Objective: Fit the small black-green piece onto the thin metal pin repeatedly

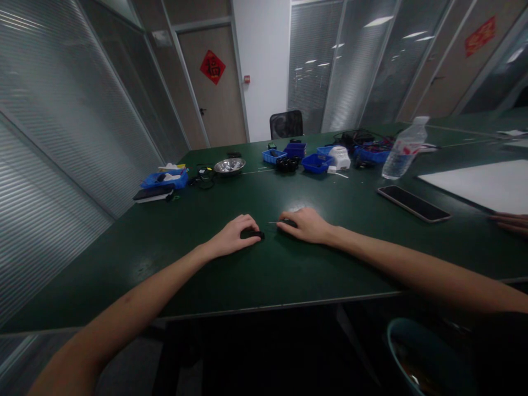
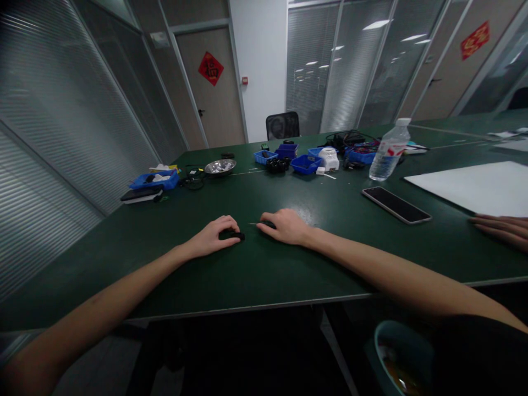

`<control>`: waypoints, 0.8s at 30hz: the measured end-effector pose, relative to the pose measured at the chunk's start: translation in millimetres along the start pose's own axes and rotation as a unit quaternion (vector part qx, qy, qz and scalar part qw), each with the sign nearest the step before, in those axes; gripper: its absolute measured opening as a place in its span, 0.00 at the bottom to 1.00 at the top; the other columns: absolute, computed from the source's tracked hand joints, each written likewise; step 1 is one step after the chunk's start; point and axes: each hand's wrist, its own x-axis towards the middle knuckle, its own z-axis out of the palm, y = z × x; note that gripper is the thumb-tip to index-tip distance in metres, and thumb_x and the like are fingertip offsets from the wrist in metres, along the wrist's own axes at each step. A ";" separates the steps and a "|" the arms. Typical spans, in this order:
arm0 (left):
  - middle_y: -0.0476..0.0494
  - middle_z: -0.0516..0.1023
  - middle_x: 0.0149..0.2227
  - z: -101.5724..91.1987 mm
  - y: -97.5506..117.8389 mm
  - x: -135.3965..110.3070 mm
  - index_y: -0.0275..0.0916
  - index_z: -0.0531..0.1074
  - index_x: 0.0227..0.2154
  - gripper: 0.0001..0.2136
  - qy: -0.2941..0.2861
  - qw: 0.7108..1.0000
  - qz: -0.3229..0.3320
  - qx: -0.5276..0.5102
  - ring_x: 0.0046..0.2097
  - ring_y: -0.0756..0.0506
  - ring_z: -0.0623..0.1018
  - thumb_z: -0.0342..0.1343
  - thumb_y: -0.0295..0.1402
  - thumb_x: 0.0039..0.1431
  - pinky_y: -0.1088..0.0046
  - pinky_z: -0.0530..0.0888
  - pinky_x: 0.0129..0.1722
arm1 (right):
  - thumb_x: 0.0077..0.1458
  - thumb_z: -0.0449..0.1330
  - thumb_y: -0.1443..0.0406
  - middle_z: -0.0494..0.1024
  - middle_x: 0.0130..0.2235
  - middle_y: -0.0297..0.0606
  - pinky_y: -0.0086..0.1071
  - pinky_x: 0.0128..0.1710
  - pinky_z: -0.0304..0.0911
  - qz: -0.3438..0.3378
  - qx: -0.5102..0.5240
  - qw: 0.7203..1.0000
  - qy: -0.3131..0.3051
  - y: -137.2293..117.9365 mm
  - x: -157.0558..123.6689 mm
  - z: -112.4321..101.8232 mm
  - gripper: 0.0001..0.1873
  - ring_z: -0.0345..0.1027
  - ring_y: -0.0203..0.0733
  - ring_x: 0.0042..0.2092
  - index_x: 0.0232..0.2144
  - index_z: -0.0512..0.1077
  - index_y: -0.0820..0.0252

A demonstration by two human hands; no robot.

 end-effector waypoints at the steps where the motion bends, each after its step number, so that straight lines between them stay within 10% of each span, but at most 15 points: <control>1: 0.39 0.77 0.50 -0.1 0.2 -0.1 0.40 0.78 0.46 0.12 0.001 1.000 0.000 0.000 0.53 0.39 0.76 0.61 0.43 0.71 0.61 0.73 0.54 | 0.76 0.49 0.47 0.83 0.35 0.41 0.34 0.34 0.56 0.001 0.001 1.000 -0.001 0.0 0.1 -0.2 0.27 0.74 0.44 0.33 0.54 0.79 0.56; 8: 0.38 0.79 0.48 -5.5 -5.9 1.2 0.39 0.81 0.47 0.15 -0.003 1.000 -0.015 -0.024 0.48 0.41 0.79 0.61 0.45 0.71 0.64 0.75 0.48 | 0.76 0.50 0.47 0.83 0.35 0.41 0.34 0.35 0.57 -0.003 0.012 1.000 -0.006 -0.1 -0.3 -1.1 0.26 0.74 0.43 0.33 0.54 0.79 0.57; 13: 0.37 0.79 0.51 -48.4 -60.2 -20.7 0.40 0.82 0.52 0.19 0.041 0.994 -0.092 0.051 0.48 0.40 0.79 0.59 0.48 0.71 0.64 0.75 0.47 | 0.76 0.50 0.47 0.83 0.34 0.40 0.34 0.34 0.58 -0.008 0.017 1.000 -0.005 0.2 -0.7 -1.8 0.26 0.74 0.42 0.33 0.53 0.79 0.57; 19: 0.39 0.77 0.48 -143.1 -143.4 -112.7 0.30 0.81 0.52 0.17 0.151 0.920 -0.289 0.216 0.47 0.41 0.76 0.59 0.36 0.69 0.68 0.70 0.51 | 0.75 0.49 0.46 0.82 0.34 0.40 0.34 0.34 0.57 -0.007 0.009 1.000 0.001 1.4 -0.2 0.5 0.27 0.73 0.43 0.33 0.54 0.79 0.56; 24: 0.44 0.76 0.34 -195.3 -164.9 -192.3 0.28 0.82 0.46 0.14 0.185 0.822 -0.463 0.275 0.41 0.42 0.75 0.58 0.34 0.67 0.75 0.66 0.41 | 0.76 0.49 0.46 0.82 0.34 0.40 0.33 0.34 0.57 -0.007 0.008 1.000 0.004 2.6 -0.4 1.8 0.27 0.73 0.42 0.33 0.54 0.79 0.56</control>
